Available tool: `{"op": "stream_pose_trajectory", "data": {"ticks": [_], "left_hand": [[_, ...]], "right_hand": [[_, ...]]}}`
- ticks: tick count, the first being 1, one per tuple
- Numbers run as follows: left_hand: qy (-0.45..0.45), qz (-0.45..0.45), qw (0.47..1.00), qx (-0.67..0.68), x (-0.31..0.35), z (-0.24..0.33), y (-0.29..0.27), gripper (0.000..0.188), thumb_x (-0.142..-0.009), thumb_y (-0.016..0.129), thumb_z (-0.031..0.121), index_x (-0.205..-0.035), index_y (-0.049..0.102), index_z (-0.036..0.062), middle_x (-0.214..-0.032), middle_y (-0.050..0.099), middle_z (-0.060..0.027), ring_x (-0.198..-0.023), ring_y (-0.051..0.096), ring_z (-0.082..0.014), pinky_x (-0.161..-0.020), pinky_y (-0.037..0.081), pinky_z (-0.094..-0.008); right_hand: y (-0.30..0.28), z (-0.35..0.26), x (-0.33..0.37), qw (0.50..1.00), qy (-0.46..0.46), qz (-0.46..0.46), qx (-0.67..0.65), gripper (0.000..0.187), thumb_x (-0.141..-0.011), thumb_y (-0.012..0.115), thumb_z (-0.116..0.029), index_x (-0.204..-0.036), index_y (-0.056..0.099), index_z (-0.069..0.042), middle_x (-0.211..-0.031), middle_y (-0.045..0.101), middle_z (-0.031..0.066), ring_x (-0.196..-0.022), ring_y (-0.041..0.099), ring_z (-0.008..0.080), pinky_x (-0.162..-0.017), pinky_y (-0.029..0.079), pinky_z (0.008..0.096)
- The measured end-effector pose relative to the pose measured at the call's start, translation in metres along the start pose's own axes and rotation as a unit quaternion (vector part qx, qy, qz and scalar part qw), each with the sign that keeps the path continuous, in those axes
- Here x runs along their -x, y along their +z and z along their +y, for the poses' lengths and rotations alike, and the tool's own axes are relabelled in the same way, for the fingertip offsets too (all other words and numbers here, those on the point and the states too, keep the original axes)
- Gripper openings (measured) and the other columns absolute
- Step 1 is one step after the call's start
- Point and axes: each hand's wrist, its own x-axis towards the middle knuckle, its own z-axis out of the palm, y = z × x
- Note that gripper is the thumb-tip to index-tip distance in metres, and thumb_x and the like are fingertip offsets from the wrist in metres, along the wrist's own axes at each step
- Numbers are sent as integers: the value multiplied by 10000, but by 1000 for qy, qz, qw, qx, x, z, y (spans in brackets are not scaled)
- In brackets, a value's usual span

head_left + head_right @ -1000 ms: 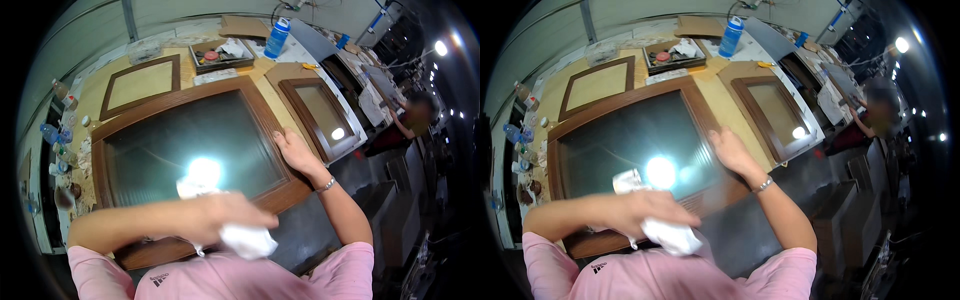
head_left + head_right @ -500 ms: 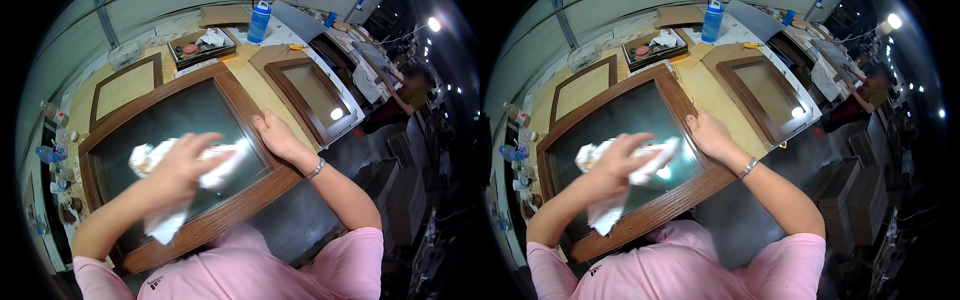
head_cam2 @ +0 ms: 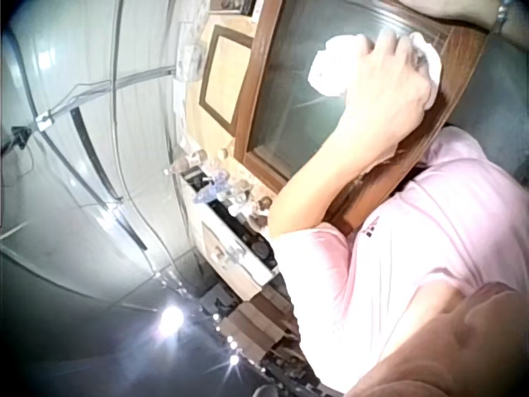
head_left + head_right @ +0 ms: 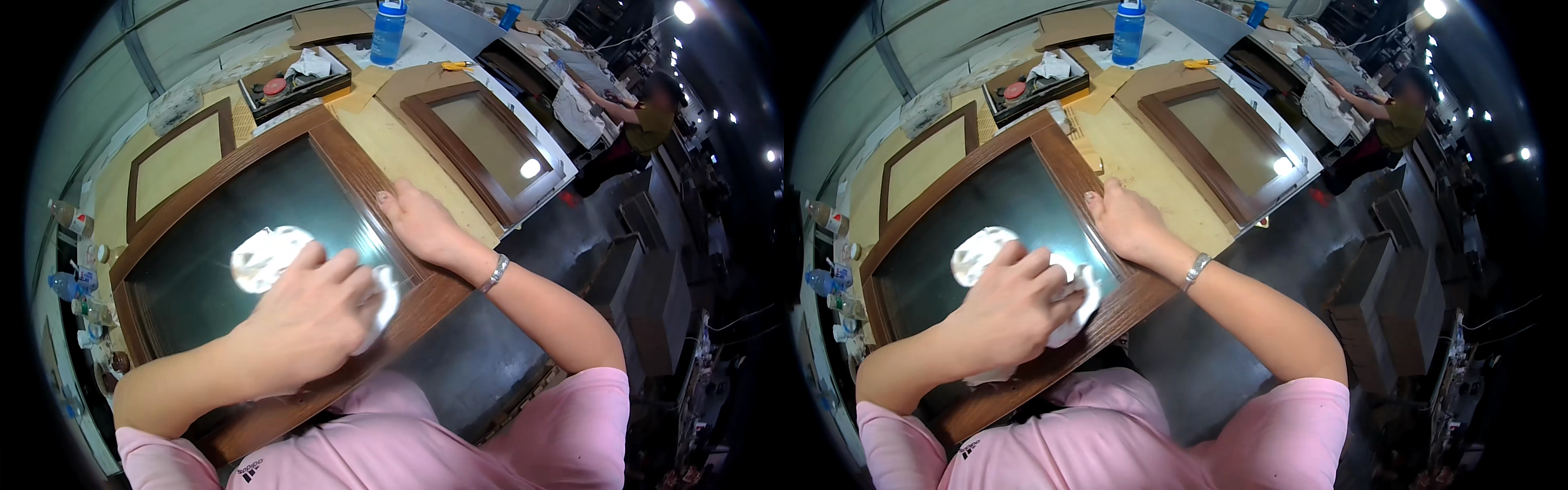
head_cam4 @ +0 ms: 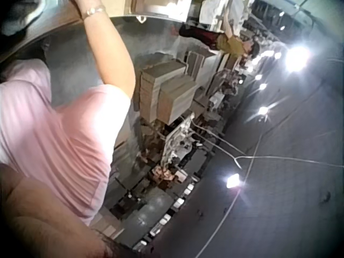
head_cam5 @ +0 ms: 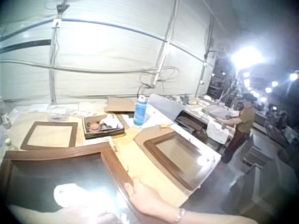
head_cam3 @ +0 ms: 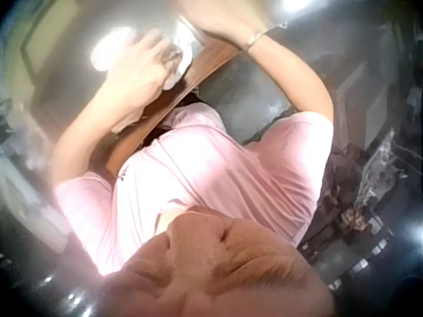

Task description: The person applies a liquid from a bottle onto a cloth and wipes the glass and wooden frame of a cabinet door, including the corners and edges.

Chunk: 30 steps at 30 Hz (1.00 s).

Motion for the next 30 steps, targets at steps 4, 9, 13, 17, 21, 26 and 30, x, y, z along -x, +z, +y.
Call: {"op": "stream_pose_trajectory", "data": {"ticks": [4, 9, 13, 17, 21, 26, 30], "left_hand": [[-4, 128, 992, -12, -13, 3, 19, 408, -718, 657, 171, -1110, 720, 76, -932, 581, -48, -897, 505, -222, -780, 375, -376], [-1, 20, 1000, -9, -8, 1, -1, 393, -765, 614, 126, -1148, 696, 104, -1003, 583, -36, -904, 502, -221, -786, 373, -383], [-13, 124, 992, -6, -20, 3, 18, 367, -751, 624, 152, -1100, 713, 78, -885, 561, -41, -875, 506, -223, -793, 370, -384], [-12, 35, 999, -31, -8, 4, 1, 365, -761, 624, 155, -1114, 687, 84, -950, 566, -41, -901, 500, -221, -804, 373, -379], [-30, 98, 994, -45, -12, 7, 16, 450, -768, 619, 141, -1214, 644, 89, -1001, 557, -53, -915, 501, -228, -817, 377, -386], [-36, 21, 999, -32, 10, 3, 1, 464, -701, 668, 121, -1164, 687, 118, -991, 582, -39, -908, 514, -225, -824, 385, -392], [-121, -5, 992, 43, 62, -17, -21, 387, -616, 747, 114, -1004, 757, 111, -896, 634, -48, -865, 558, -228, -830, 403, -399]], "right_hand": [[-1, -8, 2, 1000, 7, -6, -4, 422, -1030, 440, -333, -1058, 532, 78, -912, 667, 329, -906, 652, 487, -830, 512, 537], [-1, -5, 3, 1000, 9, -4, 3, 415, -1027, 455, -332, -1046, 538, 75, -900, 672, 318, -898, 658, 484, -826, 519, 535], [3, -8, 2, 1000, 6, 2, -18, 389, -1030, 456, -326, -1026, 518, 58, -874, 640, 334, -877, 611, 511, -792, 472, 554], [5, -4, 2, 1000, 2, 7, -21, 398, -1030, 450, -332, -1024, 518, 60, -869, 643, 329, -872, 614, 511, -794, 475, 554], [4, -7, 3, 1000, 4, 2, -27, 399, -1030, 449, -332, -1025, 516, 62, -885, 642, 334, -887, 613, 511, -800, 474, 552], [1, -6, 4, 1000, 3, -5, -17, 410, -1027, 451, -335, -1062, 540, 64, -929, 662, 318, -917, 640, 489, -837, 493, 543], [-11, -6, 4, 998, 47, -46, -13, 388, -1020, 478, -327, -1101, 552, 46, -1066, 653, 307, -1023, 632, 451, -889, 492, 515]]}}
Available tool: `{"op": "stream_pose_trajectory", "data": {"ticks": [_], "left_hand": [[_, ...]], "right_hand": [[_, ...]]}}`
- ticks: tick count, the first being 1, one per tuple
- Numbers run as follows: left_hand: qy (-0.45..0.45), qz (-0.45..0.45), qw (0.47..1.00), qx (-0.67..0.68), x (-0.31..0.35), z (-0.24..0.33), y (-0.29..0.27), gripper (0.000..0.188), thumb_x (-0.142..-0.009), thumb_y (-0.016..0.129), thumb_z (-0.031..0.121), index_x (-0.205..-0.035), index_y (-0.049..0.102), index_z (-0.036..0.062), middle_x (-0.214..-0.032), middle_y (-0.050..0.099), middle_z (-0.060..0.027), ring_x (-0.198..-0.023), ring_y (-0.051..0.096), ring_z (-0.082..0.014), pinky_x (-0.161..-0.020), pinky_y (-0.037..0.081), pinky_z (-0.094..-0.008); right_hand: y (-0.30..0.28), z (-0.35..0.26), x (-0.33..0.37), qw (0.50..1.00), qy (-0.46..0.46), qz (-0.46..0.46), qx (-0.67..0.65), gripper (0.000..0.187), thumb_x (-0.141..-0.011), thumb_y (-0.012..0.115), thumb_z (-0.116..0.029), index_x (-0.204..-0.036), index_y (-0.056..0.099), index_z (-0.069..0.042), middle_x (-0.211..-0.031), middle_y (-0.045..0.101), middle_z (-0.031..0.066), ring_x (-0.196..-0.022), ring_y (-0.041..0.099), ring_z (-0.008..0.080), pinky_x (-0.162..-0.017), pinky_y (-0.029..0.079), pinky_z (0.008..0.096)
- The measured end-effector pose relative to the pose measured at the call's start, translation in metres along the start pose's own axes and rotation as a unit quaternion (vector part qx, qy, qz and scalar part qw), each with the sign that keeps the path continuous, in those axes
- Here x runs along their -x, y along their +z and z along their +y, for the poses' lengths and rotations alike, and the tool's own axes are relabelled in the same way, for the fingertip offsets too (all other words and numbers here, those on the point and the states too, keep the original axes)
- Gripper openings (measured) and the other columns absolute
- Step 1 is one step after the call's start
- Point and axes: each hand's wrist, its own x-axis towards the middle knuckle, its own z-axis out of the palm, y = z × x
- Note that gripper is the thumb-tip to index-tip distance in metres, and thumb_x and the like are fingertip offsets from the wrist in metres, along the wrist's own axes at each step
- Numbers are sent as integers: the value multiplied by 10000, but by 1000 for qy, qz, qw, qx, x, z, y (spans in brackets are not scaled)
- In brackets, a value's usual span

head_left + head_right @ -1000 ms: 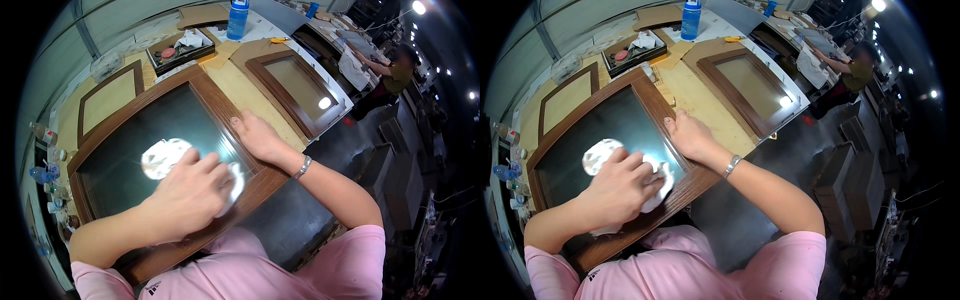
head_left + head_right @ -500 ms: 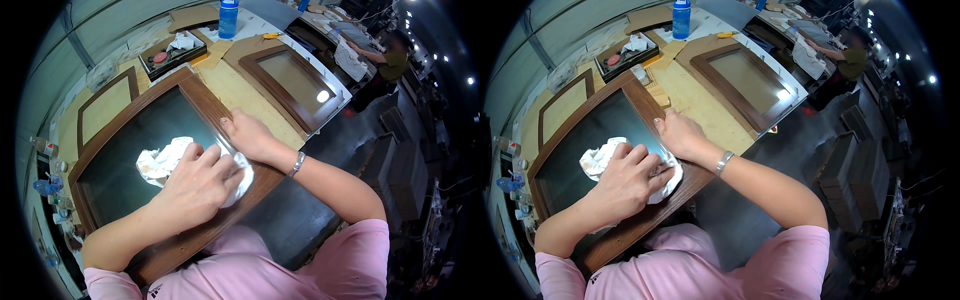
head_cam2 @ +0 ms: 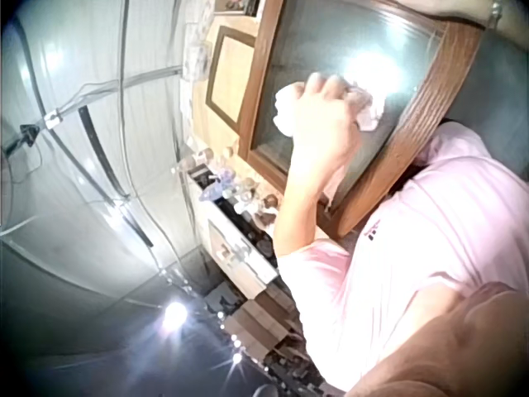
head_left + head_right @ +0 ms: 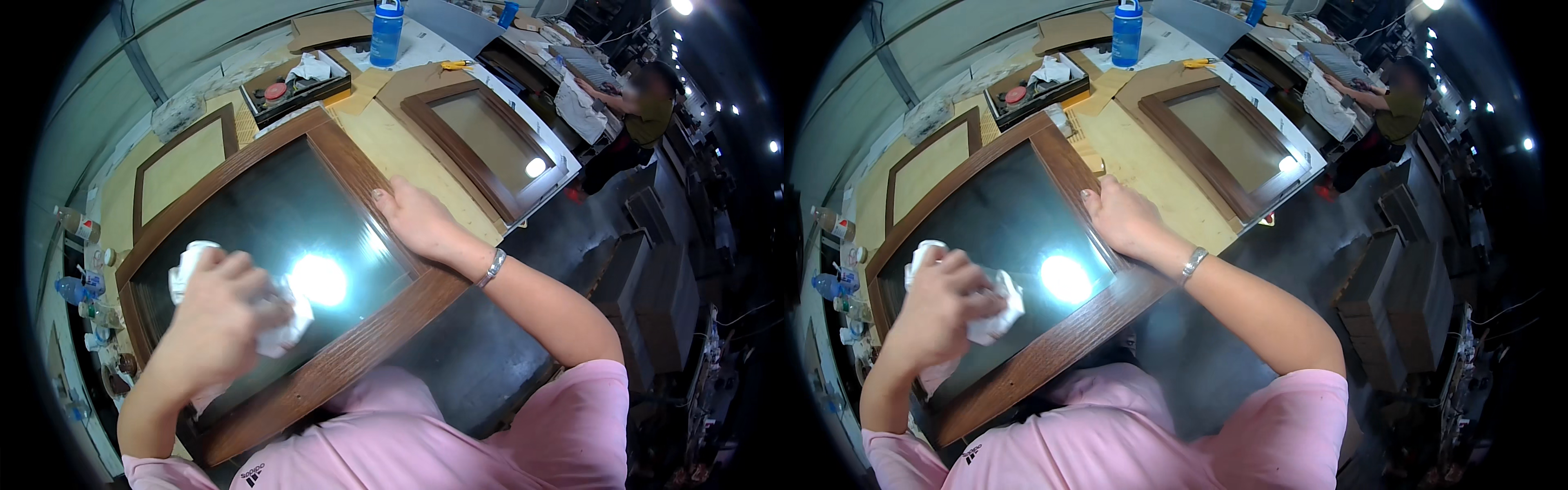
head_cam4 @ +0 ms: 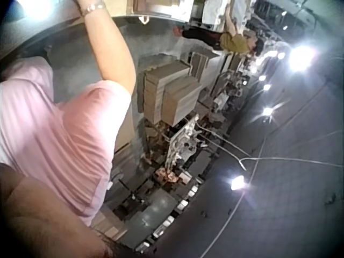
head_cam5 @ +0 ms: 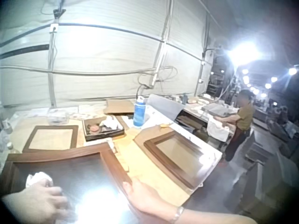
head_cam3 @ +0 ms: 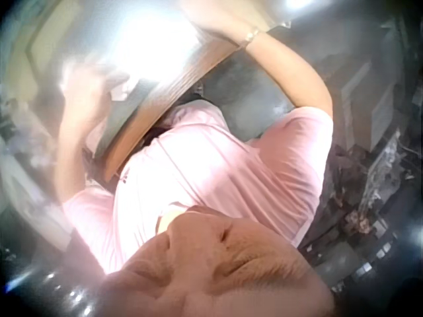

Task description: The person applies a liquid from a bottle onto a cloth and wipes the glass and wooden frame of a cabinet door, including the corners and edges.

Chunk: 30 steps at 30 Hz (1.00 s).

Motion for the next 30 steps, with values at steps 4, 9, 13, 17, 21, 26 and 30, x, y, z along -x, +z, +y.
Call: {"op": "stream_pose_trajectory", "data": {"ticks": [4, 9, 13, 17, 21, 26, 30], "left_hand": [[-96, 286, 939, 164, 23, -13, -7, 403, -650, 702, -5, -1052, 698, 31, -956, 637, -146, -844, 615, -336, -729, 474, -396], [-22, 316, 926, 205, 28, 12, -22, 520, -748, 778, 139, -1228, 630, 4, -1192, 606, -208, -1095, 611, -338, -889, 511, -380], [-12, 302, 913, 274, 119, -22, -39, 477, -775, 801, 154, -1204, 673, -11, -1243, 647, -198, -1086, 639, -317, -910, 514, -372], [-397, 417, 783, 234, 271, -54, 11, 253, -857, 655, 1, -1106, 684, -31, -1044, 690, -73, -1010, 637, -144, -916, 495, -283], [-636, 360, 638, 244, 422, -40, 147, 156, -850, 670, 23, -995, 692, -29, -839, 696, -61, -790, 642, -125, -749, 521, -287], [-642, 311, 688, 133, 408, -56, 244, 213, -770, 714, 21, -983, 699, 9, -903, 697, -115, -853, 664, -284, -753, 521, -365], [-592, 234, 771, -12, 378, -84, 271, 285, -728, 764, 71, -1005, 695, 66, -971, 660, -99, -931, 617, -292, -806, 495, -395]], "right_hand": [[8, -14, 5, 954, -242, 165, -61, 489, -966, 605, -356, -1262, 525, 26, -1271, 575, 237, -1183, 569, 366, -988, 462, 444], [29, -122, 54, 771, -306, -179, -529, 540, -833, 787, -185, -1298, 558, -34, -1268, 571, 70, -1221, 546, 202, -1031, 460, 384], [31, -126, 65, 888, -326, -135, -295, 374, -728, 756, -23, -1084, 640, -21, -1045, 634, 71, -966, 641, 212, -868, 497, 318], [33, -128, 87, 911, -397, -6, 112, 399, -601, 735, -14, -996, 683, -43, -888, 586, 122, -868, 615, 286, -733, 491, 350], [47, -148, 103, 878, -406, -72, 245, 475, -626, 790, -170, -1062, 672, -24, -1042, 573, 161, -1092, 536, 378, -885, 466, 458], [77, -145, 93, 867, -421, 25, 265, 446, -690, 817, -294, -949, 604, 1, -1280, 546, 206, -1230, 470, 471, -1010, 410, 524], [94, -144, 89, 894, -378, 64, 229, 399, -730, 764, -115, -1056, 554, -22, -1284, 557, 193, -1128, 550, 423, -924, 468, 472]]}}
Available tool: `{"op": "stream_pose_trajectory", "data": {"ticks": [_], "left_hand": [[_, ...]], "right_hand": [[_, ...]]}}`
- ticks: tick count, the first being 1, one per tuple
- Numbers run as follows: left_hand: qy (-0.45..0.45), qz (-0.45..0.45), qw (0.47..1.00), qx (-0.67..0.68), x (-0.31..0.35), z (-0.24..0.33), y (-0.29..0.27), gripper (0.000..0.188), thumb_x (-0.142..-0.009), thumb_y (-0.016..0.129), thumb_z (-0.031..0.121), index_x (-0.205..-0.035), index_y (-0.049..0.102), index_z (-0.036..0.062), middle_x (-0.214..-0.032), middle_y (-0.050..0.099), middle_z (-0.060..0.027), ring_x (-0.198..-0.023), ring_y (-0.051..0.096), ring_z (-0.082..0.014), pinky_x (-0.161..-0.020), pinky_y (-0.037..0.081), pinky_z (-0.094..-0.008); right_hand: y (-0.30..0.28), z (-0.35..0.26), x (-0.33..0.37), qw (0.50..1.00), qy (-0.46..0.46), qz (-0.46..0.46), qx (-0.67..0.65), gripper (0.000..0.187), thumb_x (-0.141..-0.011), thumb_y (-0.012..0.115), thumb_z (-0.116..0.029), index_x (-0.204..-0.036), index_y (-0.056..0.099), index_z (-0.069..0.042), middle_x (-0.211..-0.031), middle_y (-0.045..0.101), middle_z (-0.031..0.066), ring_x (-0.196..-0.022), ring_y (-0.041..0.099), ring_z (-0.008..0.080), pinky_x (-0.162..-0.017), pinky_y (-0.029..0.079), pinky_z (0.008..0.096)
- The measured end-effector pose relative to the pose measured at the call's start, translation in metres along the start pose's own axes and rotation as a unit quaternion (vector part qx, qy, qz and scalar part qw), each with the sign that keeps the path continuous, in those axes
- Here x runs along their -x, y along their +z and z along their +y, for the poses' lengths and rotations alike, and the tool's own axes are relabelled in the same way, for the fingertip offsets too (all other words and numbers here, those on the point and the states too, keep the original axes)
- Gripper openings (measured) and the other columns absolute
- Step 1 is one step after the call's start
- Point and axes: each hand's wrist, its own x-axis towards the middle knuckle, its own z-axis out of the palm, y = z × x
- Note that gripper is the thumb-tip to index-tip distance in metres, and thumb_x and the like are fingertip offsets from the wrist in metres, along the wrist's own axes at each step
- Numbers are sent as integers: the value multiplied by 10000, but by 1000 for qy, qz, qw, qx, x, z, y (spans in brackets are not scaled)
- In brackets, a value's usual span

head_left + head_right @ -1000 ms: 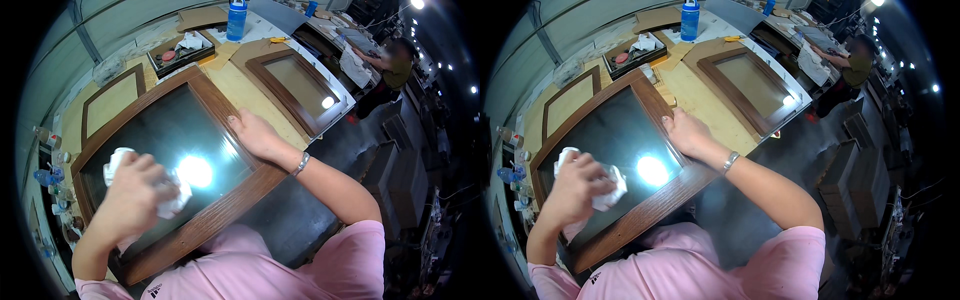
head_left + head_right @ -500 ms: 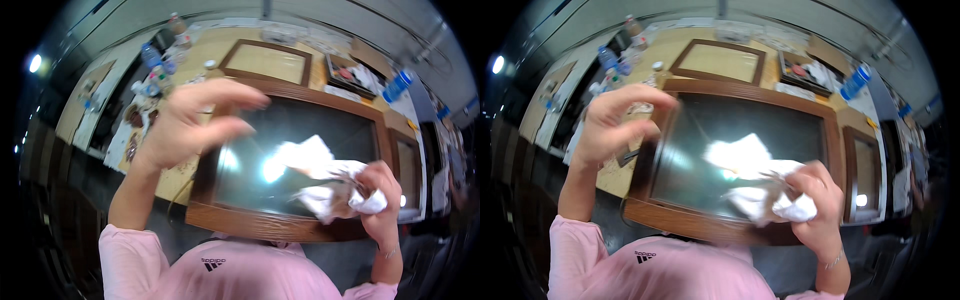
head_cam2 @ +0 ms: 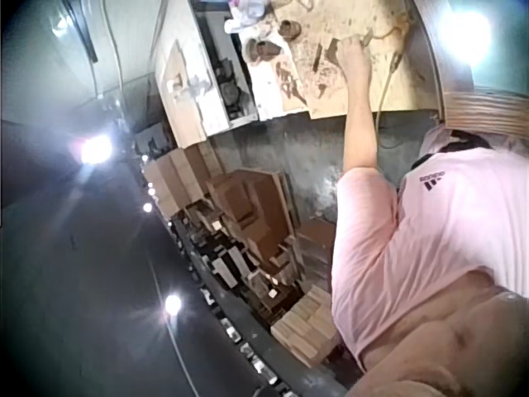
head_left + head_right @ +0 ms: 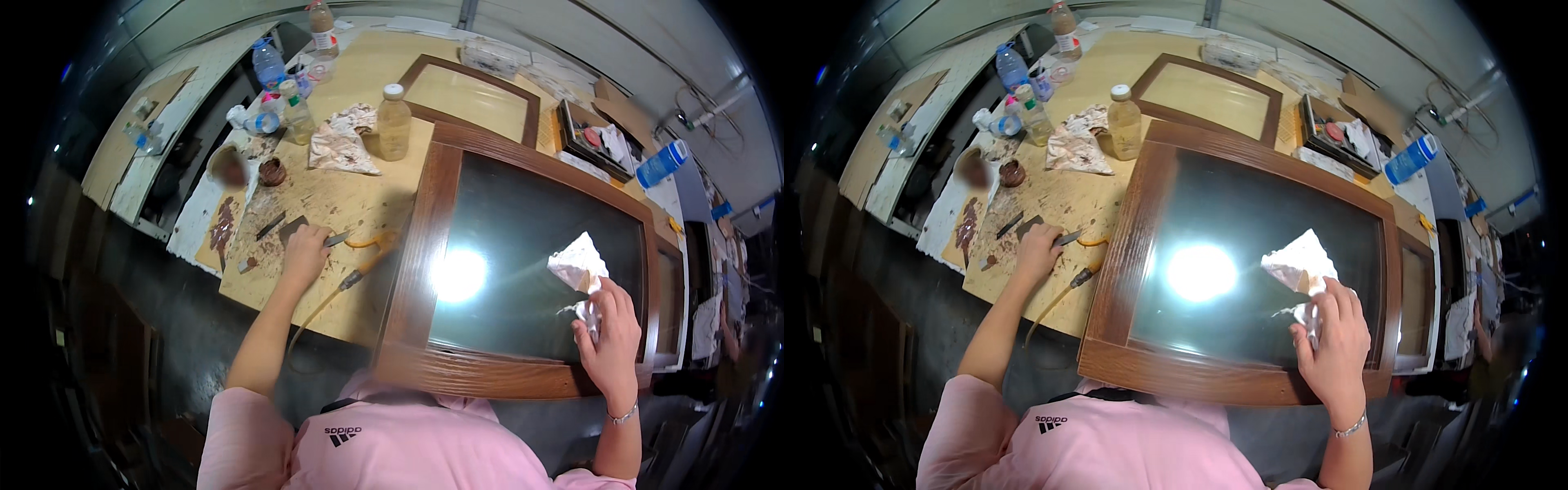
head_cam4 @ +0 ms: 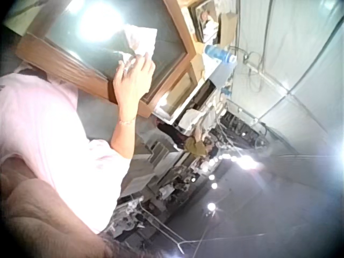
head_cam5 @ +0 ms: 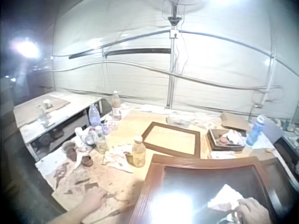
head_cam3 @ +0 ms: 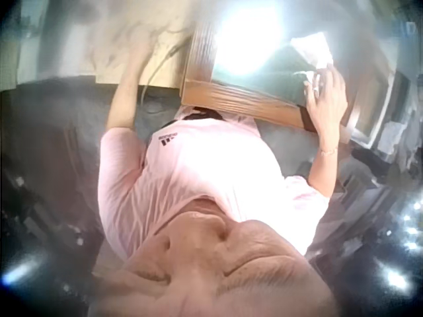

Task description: The person applies a liquid from a bottle onto a cloth and wipes the glass and wooden frame of a cabinet door, including the corners and edges.

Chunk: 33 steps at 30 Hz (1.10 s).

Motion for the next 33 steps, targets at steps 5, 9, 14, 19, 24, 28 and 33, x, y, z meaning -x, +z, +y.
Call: {"op": "stream_pose_trajectory", "data": {"ticks": [5, 9, 14, 19, 24, 28, 33], "left_hand": [[45, -5, 998, -40, -1, -24, 24, 196, -753, 742, 130, -948, 735, 106, -924, 679, -73, -901, 594, -277, -804, 458, -397], [-30, 40, 996, 71, -12, -26, 15, 145, -797, 699, 57, -937, 737, 49, -863, 677, -116, -902, 630, -302, -819, 496, -401], [40, 83, 950, 297, -70, 59, -60, 270, -897, 620, 16, -1160, 663, -22, -1042, 680, -79, -960, 640, -226, -885, 495, -339], [235, -64, 871, 427, -97, 221, -148, 275, -841, 599, -129, -1057, 693, 13, -960, 613, -28, -849, 584, -120, -753, 471, -255], [491, -195, 777, 342, -99, 411, -105, 205, -721, 707, -93, -875, 728, 40, -796, 614, -65, -766, 586, -225, -653, 464, -329], [536, -200, 750, 333, -91, 479, -60, 209, -727, 734, -43, -905, 746, 67, -791, 618, -57, -751, 560, -245, -652, 460, -358], [589, -170, 713, 339, -95, 516, -35, 237, -704, 739, -39, -916, 754, 66, -783, 615, -38, -732, 542, -238, -634, 449, -361]], "right_hand": [[12, -12, -3, 996, 18, 83, 26, 402, -709, 663, 45, -1096, 610, -48, -946, 588, 118, -895, 569, 330, -761, 475, 416], [-5, 6, 28, 985, 77, 150, -47, 194, -713, 646, 60, -891, 648, -19, -803, 543, 99, -767, 557, 295, -647, 451, 389], [-61, 71, 109, 933, 244, 262, -31, 154, -827, 722, -52, -812, 593, 31, -754, 503, 107, -678, 510, 237, -640, 422, 341], [-54, 115, 118, 883, 302, 347, -95, 175, -856, 599, 7, -1008, 682, -18, -901, 703, 123, -786, 677, 216, -748, 518, 316], [-45, 137, 137, 908, 297, 296, 18, 156, -809, 585, -28, -889, 707, -81, -871, 670, 71, -834, 625, 291, -704, 510, 389], [-27, 133, 122, 917, 311, 250, 9, 201, -744, 789, -226, -786, 658, -80, -799, 612, 83, -811, 611, 293, -669, 491, 414], [-16, 141, 125, 902, 336, 260, -76, 288, -678, 851, -192, -760, 615, -46, -774, 600, 107, -754, 602, 315, -650, 475, 406]]}}
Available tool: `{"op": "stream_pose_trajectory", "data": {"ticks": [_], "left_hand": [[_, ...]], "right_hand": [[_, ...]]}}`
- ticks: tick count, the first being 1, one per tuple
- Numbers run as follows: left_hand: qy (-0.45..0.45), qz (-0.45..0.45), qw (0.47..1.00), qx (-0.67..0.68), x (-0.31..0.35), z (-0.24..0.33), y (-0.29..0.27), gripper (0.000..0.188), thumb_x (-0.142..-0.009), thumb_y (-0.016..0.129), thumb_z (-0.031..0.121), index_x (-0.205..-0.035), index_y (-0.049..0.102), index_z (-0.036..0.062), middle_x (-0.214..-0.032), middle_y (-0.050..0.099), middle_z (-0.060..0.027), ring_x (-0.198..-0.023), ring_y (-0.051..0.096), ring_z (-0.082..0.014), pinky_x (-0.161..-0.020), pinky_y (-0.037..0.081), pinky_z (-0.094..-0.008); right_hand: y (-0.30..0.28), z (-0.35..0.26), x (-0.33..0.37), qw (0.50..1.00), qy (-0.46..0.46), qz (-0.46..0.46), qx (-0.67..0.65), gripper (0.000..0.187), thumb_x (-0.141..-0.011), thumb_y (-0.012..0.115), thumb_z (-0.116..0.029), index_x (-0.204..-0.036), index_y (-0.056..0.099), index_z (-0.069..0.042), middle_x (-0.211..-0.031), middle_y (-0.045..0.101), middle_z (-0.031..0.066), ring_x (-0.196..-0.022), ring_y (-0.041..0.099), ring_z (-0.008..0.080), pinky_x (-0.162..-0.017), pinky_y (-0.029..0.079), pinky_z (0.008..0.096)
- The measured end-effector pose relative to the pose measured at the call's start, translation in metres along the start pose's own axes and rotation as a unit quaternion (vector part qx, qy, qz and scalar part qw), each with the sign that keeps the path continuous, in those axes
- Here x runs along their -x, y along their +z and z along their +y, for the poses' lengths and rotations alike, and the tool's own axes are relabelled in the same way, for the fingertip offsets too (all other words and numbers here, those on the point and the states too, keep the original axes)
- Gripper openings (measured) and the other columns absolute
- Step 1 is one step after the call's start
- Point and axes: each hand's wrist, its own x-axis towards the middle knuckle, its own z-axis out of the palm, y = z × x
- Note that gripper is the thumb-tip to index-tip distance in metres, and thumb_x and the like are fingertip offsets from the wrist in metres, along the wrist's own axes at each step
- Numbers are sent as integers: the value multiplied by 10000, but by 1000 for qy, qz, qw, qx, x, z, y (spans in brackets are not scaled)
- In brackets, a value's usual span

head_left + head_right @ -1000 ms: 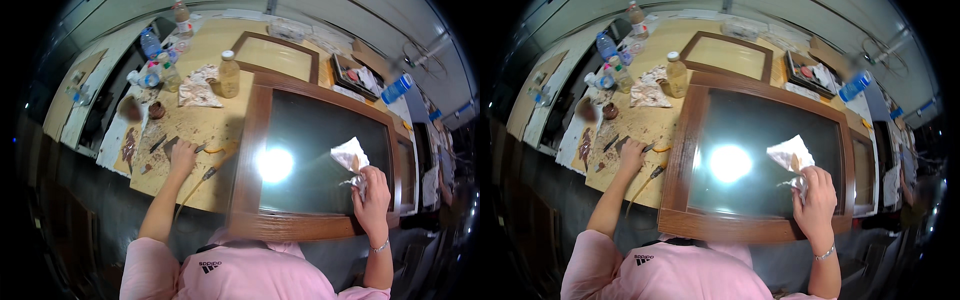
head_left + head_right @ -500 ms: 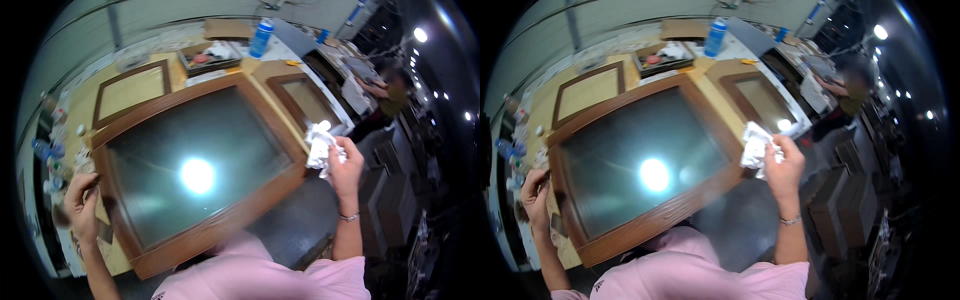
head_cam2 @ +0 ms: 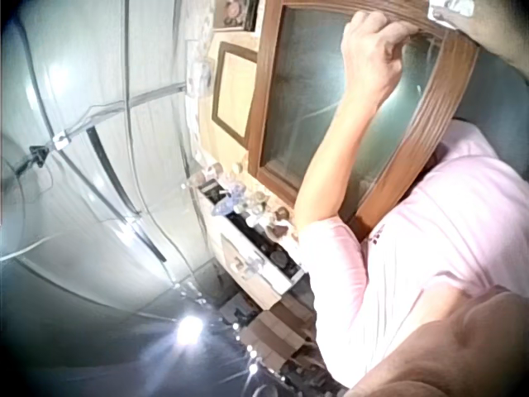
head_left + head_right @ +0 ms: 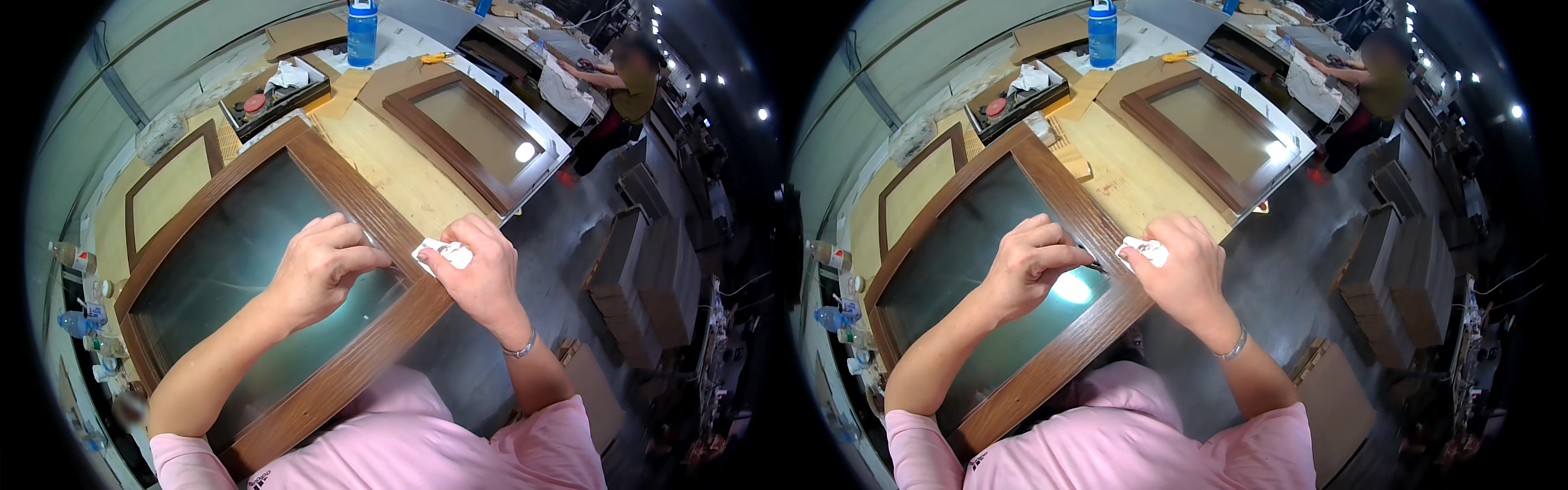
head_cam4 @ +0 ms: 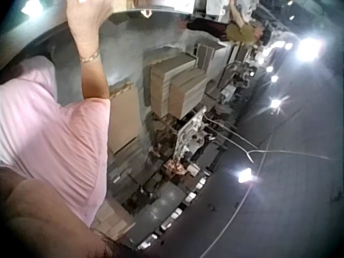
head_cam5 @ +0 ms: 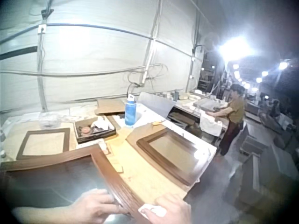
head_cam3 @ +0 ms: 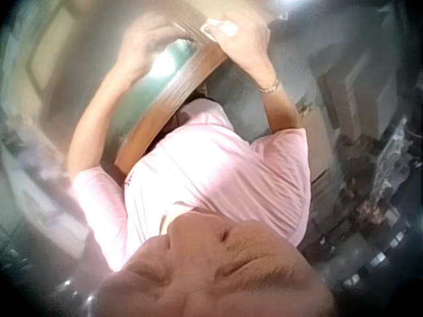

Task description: The person applies a liquid from a bottle onto a cloth and wipes the glass and wooden frame of a cabinet door, including the corners and edges.

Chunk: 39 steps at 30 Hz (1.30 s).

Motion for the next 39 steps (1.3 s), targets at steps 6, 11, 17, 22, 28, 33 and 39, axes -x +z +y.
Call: {"op": "stream_pose_trajectory", "data": {"ticks": [6, 11, 17, 22, 28, 33, 39], "left_hand": [[20, -35, 998, 41, 4, 1, 1, 288, -656, 708, -107, -889, 751, 57, -761, 587, -44, -722, 542, -243, -625, 446, -356], [-11, -24, 998, 52, -4, 2, 0, 257, -663, 710, -107, -873, 743, 37, -731, 553, -59, -715, 541, -242, -621, 443, -355], [-7, -2, 999, 42, -2, -5, 1, 233, -683, 712, -101, -866, 739, 39, -720, 534, -65, -691, 525, -243, -608, 433, -364], [-2, -29, 996, 80, 14, 6, -5, 243, -701, 704, -111, -891, 741, 36, -716, 522, -69, -704, 525, -247, -604, 435, -374], [-18, -31, 998, 60, 13, 5, -6, 204, -711, 733, -77, -878, 742, 41, -718, 529, -72, -692, 529, -247, -600, 440, -371], [-29, -6, 999, 29, 10, 3, -6, 186, -714, 749, -55, -873, 739, 41, -715, 535, -73, -691, 543, -246, -588, 440, -372], [-43, -12, 999, 23, 11, 7, -6, 181, -712, 747, -51, -864, 737, 48, -716, 522, -72, -684, 543, -253, -577, 435, -375]], "right_hand": [[6, 12, 0, 999, 6, 4, -33, 270, -699, 830, -187, -750, 602, -52, -785, 596, 110, -767, 599, 334, -636, 465, 431], [3, 12, -1, 999, -6, 10, -50, 269, -697, 833, -96, -772, 589, -11, -753, 588, 135, -697, 592, 321, -626, 460, 371], [8, 12, -1, 998, -5, 9, -62, 267, -724, 823, -91, -780, 579, 3, -728, 568, 139, -645, 568, 278, -605, 448, 347], [9, 15, -1, 998, -3, 7, -57, 269, -733, 819, -94, -785, 576, 9, -732, 564, 137, -642, 557, 259, -604, 443, 336], [9, 11, 1, 998, 24, 11, -62, 281, -697, 829, -152, -752, 582, -29, -761, 589, 134, -741, 594, 360, -638, 462, 442], [11, 13, 2, 997, 21, 8, -70, 275, -718, 820, -129, -757, 573, -15, -746, 575, 133, -703, 577, 318, -628, 453, 405], [9, 14, 1, 997, 26, 8, -70, 276, -720, 812, -157, -744, 568, -29, -751, 579, 134, -726, 586, 359, -635, 455, 438]]}}
